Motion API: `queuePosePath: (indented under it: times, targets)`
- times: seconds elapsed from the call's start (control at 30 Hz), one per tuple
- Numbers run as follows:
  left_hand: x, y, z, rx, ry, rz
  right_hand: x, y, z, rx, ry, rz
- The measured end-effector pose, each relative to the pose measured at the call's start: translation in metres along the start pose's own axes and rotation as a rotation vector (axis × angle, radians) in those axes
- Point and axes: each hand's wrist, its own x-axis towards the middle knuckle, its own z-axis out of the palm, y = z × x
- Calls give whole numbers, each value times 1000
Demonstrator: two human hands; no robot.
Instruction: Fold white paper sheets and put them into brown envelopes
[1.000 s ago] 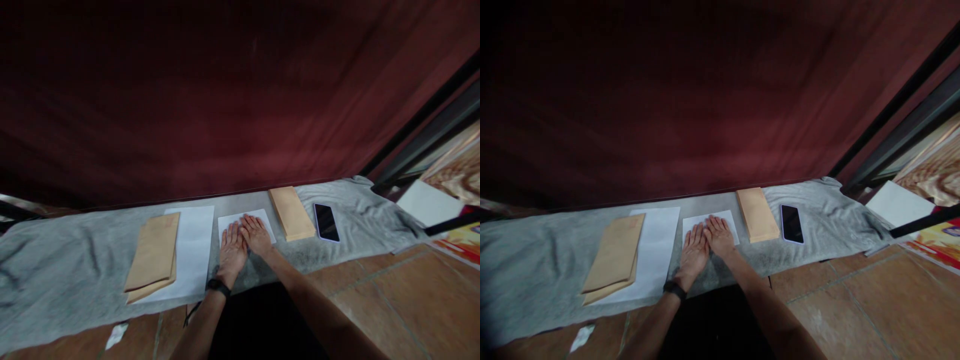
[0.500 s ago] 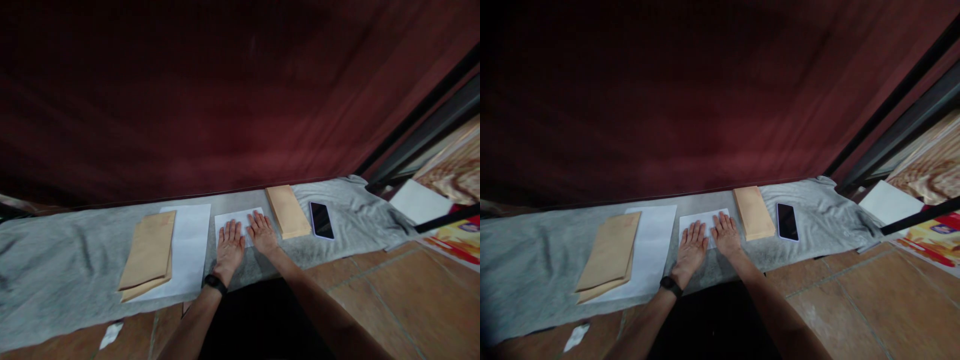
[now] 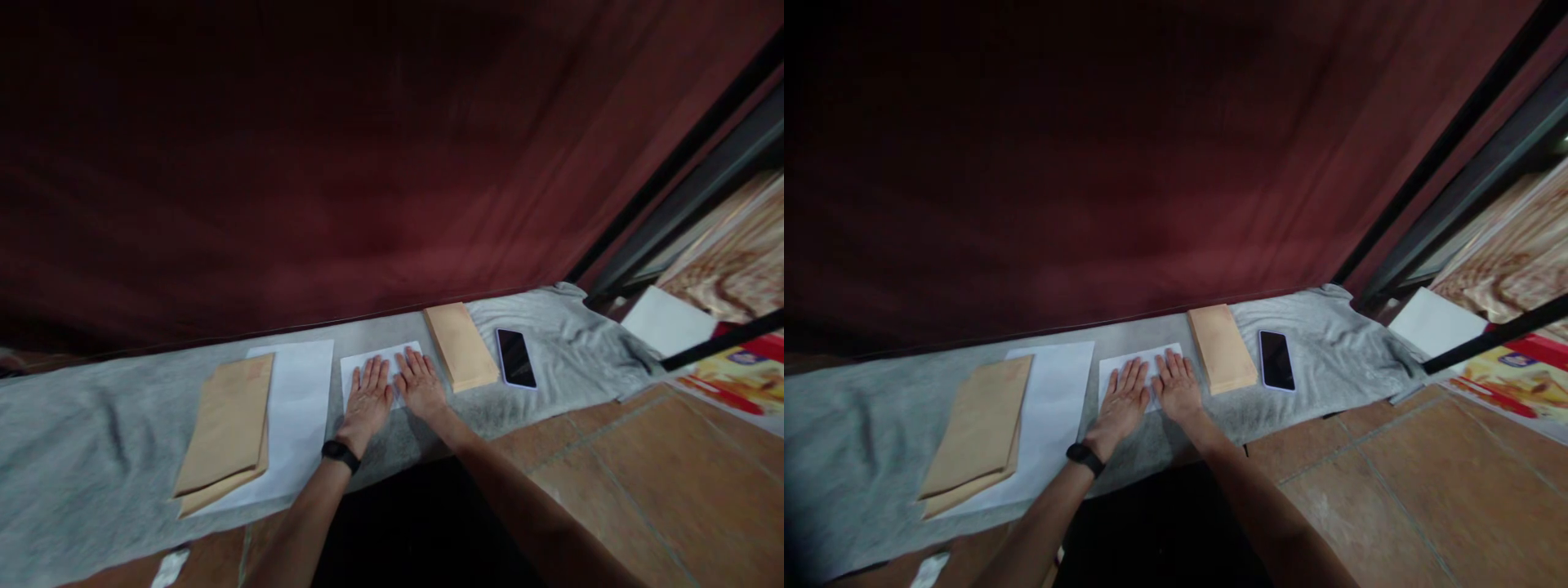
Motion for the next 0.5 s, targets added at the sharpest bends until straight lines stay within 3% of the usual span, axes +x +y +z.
queuePosePath:
  times: [0.27,0.5]
  targets:
    - [22,-8,6,-2,64,-36,-1,1,8,2,58,-5]
    - [21,-6,7,19,79,-89,-1,1,6,-2,53,-5]
